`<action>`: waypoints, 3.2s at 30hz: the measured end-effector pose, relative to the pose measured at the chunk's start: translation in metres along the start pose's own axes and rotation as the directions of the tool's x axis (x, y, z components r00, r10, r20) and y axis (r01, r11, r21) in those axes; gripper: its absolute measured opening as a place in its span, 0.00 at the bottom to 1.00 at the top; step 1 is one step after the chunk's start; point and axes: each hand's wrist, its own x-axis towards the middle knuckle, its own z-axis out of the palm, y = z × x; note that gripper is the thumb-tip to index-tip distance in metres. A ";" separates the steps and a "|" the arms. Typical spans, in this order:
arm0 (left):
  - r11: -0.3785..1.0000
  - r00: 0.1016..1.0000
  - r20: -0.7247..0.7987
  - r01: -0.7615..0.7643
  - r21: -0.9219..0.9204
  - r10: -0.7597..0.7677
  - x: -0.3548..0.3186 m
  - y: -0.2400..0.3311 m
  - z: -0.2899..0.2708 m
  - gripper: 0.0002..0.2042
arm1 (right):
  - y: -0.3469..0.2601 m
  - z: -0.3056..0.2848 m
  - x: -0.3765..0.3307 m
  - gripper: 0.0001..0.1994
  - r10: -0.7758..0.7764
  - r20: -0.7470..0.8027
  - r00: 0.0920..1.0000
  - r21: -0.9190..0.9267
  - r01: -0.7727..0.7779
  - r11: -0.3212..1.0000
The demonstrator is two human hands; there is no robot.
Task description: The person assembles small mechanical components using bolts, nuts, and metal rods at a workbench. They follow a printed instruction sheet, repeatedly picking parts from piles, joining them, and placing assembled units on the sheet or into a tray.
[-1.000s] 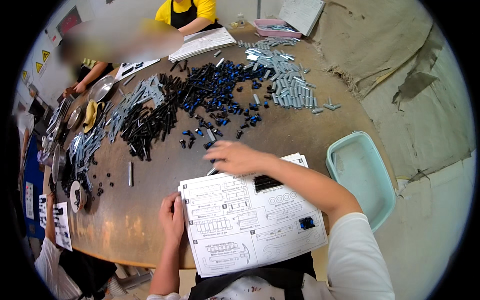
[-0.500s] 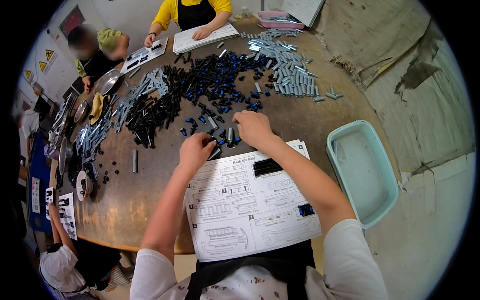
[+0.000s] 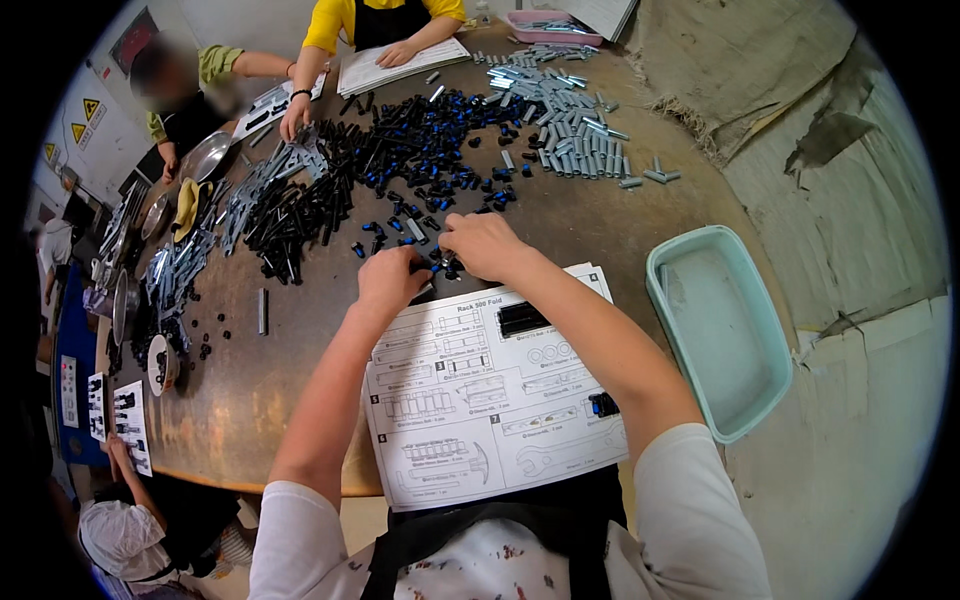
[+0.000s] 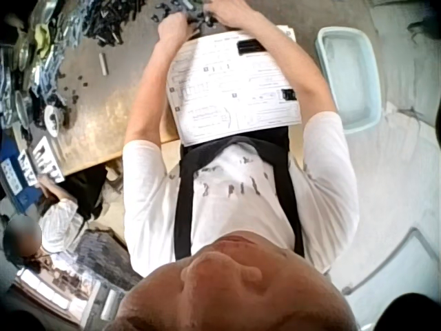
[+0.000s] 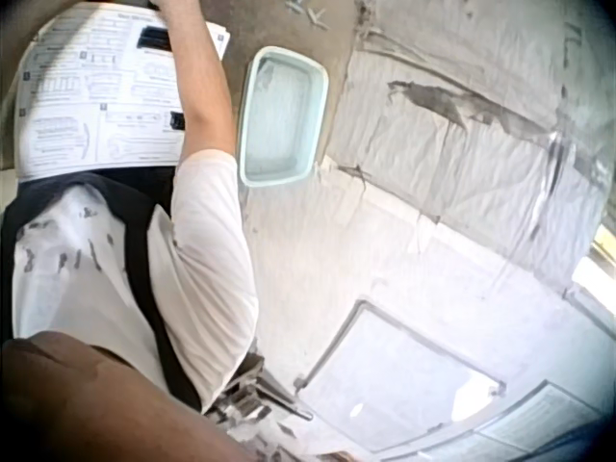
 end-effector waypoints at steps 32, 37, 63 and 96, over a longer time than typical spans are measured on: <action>0.678 0.982 0.078 -0.059 -0.732 0.170 -0.050 0.008 -0.010 0.04 | -0.032 -0.020 -0.047 0.09 0.333 -0.047 0.942 0.291 -0.306 0.907; 0.859 0.907 -0.019 -0.405 -0.313 0.421 -0.084 0.018 -0.009 0.09 | -0.062 -0.024 -0.086 0.08 0.190 0.031 0.981 0.241 -0.191 0.952; 0.941 0.990 -0.128 -0.092 -0.327 0.052 -0.037 0.005 0.001 0.11 | -0.043 -0.010 -0.055 0.10 0.302 -0.099 0.948 0.234 -0.273 0.933; 0.932 0.984 -0.108 -0.172 -0.318 0.145 -0.118 0.040 0.008 0.11 | -0.094 -0.020 -0.112 0.08 0.273 0.043 0.961 0.199 -0.276 0.940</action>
